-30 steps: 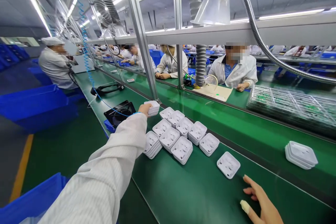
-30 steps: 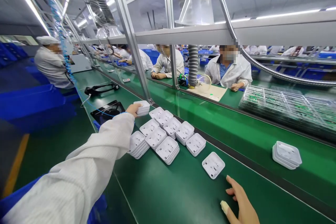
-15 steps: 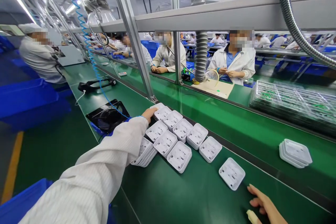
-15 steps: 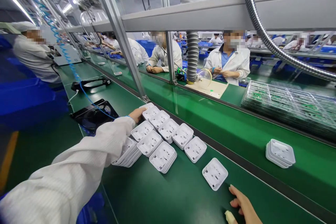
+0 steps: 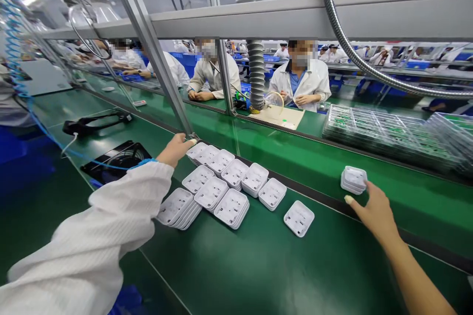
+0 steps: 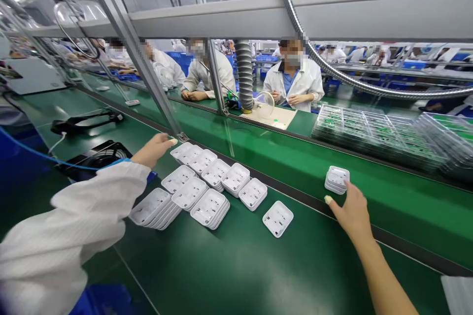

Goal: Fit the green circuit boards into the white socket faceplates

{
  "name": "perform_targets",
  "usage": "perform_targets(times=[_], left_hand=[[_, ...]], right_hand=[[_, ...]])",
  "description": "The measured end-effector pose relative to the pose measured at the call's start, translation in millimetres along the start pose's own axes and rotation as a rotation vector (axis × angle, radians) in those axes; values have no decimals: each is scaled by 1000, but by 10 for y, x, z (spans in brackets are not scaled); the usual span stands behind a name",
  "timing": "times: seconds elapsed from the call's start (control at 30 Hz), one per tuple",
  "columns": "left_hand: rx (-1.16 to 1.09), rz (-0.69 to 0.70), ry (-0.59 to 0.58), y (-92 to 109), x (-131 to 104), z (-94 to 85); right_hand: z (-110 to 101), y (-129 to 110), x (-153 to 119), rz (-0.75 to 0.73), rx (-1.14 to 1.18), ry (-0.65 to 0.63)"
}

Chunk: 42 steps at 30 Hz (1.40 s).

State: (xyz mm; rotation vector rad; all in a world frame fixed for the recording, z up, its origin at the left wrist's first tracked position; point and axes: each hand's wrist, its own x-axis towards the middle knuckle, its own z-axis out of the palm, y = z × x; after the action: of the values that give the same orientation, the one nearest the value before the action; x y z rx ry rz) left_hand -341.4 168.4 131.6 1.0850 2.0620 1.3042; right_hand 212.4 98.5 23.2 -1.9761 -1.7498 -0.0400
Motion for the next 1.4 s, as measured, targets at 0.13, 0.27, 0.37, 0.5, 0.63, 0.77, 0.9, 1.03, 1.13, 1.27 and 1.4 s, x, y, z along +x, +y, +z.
perform_targets(times=[0.13, 0.27, 0.37, 0.5, 0.63, 0.77, 0.9, 1.03, 1.13, 1.27, 1.4], left_hand=[[33, 349, -186, 343, -709, -170], [-25, 391, -375, 503, -1503, -171], [-35, 479, -536, 446, -1795, -99], [-112, 330, -720, 302, -1890, -11], [-209, 168, -932, 227, -1986, 107], [-253, -31, -1170, 132, -2249, 283], [-284, -251, -1383, -59, -2533, 350], [-425, -348, -1220, -134, -2510, 182], [-585, -203, -1017, -33, -2185, -58], [-639, -40, -585, 92, -1371, -369], [-603, -151, -156, -24, -479, -502]], right_hand=[[113, -116, 472, 177, -83, 21], [380, -342, 584, 389, -118, -131], [500, -378, 572, 356, -137, -108], [314, -443, 388, 136, -12, -104], [-92, -844, -279, -291, 183, -214], [-295, -1338, -1094, -715, 298, -507], [-344, -1619, -1450, -794, 356, -701], [-500, -1613, -1481, -711, 371, -625], [-567, -1456, -1490, -594, 375, -520], [-444, -1135, -1524, -475, 386, -456], [-253, -778, -1589, -352, 386, -414]])
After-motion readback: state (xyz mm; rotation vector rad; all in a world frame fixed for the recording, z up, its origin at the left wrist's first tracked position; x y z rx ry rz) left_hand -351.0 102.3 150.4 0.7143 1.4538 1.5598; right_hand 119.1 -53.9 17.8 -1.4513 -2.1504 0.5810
